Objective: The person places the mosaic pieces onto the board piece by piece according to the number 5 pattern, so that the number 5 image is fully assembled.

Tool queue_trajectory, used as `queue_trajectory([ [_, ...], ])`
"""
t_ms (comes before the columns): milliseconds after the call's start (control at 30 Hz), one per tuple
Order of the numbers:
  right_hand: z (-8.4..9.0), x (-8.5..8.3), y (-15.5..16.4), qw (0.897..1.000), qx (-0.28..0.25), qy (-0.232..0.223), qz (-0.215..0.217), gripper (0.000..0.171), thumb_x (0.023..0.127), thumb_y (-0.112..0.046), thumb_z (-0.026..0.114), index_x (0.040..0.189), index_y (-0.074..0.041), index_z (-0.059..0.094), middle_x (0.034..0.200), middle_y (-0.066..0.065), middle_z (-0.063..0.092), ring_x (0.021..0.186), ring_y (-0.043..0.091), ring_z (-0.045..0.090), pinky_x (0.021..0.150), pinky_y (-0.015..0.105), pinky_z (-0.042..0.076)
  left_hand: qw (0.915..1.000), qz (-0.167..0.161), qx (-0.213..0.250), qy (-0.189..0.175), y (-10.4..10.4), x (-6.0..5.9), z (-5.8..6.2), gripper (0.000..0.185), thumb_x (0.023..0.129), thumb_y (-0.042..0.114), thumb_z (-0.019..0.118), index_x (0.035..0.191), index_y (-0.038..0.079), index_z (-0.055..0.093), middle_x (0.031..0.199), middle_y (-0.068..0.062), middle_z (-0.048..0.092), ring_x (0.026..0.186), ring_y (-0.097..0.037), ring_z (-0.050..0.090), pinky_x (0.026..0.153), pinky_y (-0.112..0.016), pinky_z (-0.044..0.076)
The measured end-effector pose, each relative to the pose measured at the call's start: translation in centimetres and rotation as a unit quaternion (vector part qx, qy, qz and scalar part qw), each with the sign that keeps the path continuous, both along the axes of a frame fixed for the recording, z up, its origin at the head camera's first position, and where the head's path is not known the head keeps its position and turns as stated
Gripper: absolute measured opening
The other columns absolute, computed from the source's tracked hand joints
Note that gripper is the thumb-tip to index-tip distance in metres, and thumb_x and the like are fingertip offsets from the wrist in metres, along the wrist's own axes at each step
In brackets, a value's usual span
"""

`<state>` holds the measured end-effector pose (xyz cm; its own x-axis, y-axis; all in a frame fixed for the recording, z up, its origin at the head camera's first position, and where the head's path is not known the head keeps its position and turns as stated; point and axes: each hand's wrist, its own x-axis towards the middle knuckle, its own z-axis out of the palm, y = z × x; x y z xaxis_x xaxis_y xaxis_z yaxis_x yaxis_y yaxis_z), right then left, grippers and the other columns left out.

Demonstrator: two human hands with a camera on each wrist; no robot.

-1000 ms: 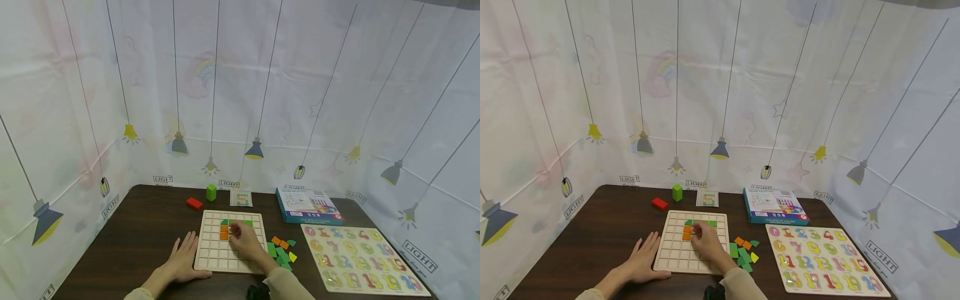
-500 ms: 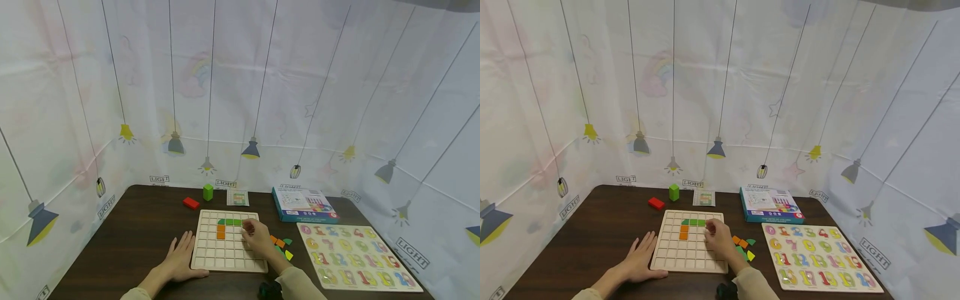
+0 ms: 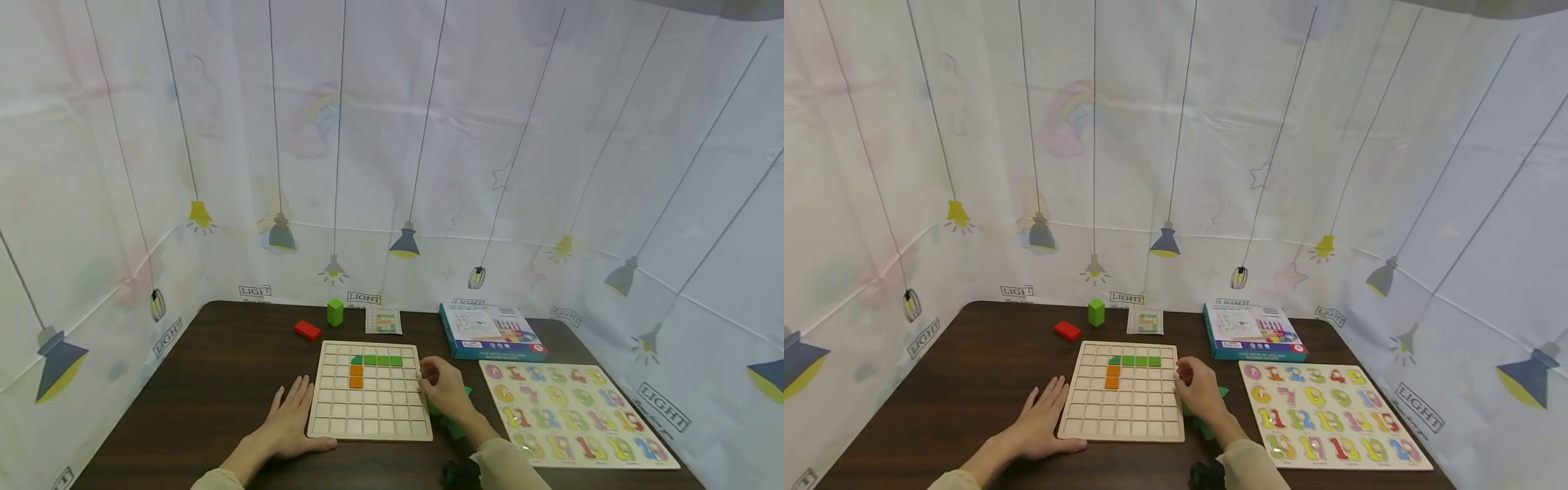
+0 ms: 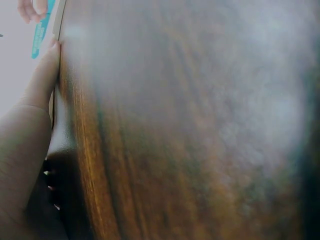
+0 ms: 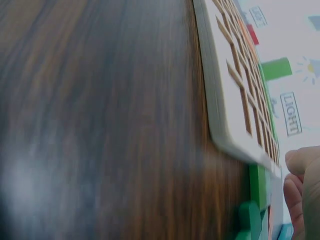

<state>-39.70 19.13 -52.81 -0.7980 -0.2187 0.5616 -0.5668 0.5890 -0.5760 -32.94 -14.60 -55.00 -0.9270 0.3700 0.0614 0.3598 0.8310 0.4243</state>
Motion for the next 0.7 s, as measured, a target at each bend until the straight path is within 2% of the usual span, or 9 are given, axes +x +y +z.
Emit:
queue_trajectory([
  [167,-0.2,0.0,1.1,0.999,0.011,0.007,-0.030,0.029,0.072,0.011,0.073,0.099,0.003,0.064,0.085,0.011,0.065,0.075,0.024,0.063,0.064,0.034,0.053,1.0000,0.003,-0.007,0.004,0.0,-0.2,-0.3,0.122,0.068,0.083,0.052,0.148,-0.004,0.022,0.154,-0.023,0.012,0.142,-0.036,0.005,0.107,-0.059,0.002],
  [333,-0.2,0.0,2.0,0.998,0.015,-0.022,-0.056,0.028,0.074,0.008,0.073,0.100,-0.001,0.064,0.086,0.007,0.065,0.076,0.018,0.062,0.068,0.034,0.053,1.0000,0.005,-0.005,0.004,-0.1,-0.2,-0.4,0.120,0.069,0.082,0.054,0.148,-0.003,0.023,0.153,-0.023,0.013,0.142,-0.036,0.005,0.107,-0.060,0.002],
  [567,-0.1,0.2,3.1,0.995,0.035,-0.052,-0.080,0.029,0.077,0.004,0.073,0.103,-0.003,0.064,0.091,0.007,0.065,0.080,0.018,0.061,0.073,0.035,0.053,1.0000,0.002,-0.001,-0.008,0.1,0.3,0.6,0.118,0.071,0.078,0.057,0.147,-0.005,0.022,0.153,-0.025,0.013,0.141,-0.037,0.006,0.106,-0.061,0.003],
  [700,-0.3,0.3,3.5,0.995,0.040,-0.039,-0.077,0.031,0.074,0.006,0.074,0.102,-0.001,0.064,0.088,0.009,0.065,0.079,0.020,0.062,0.071,0.036,0.053,1.0000,0.000,0.004,-0.008,0.2,0.4,0.9,0.118,0.071,0.078,0.056,0.147,-0.005,0.022,0.153,-0.025,0.013,0.141,-0.038,0.007,0.106,-0.061,0.003],
])
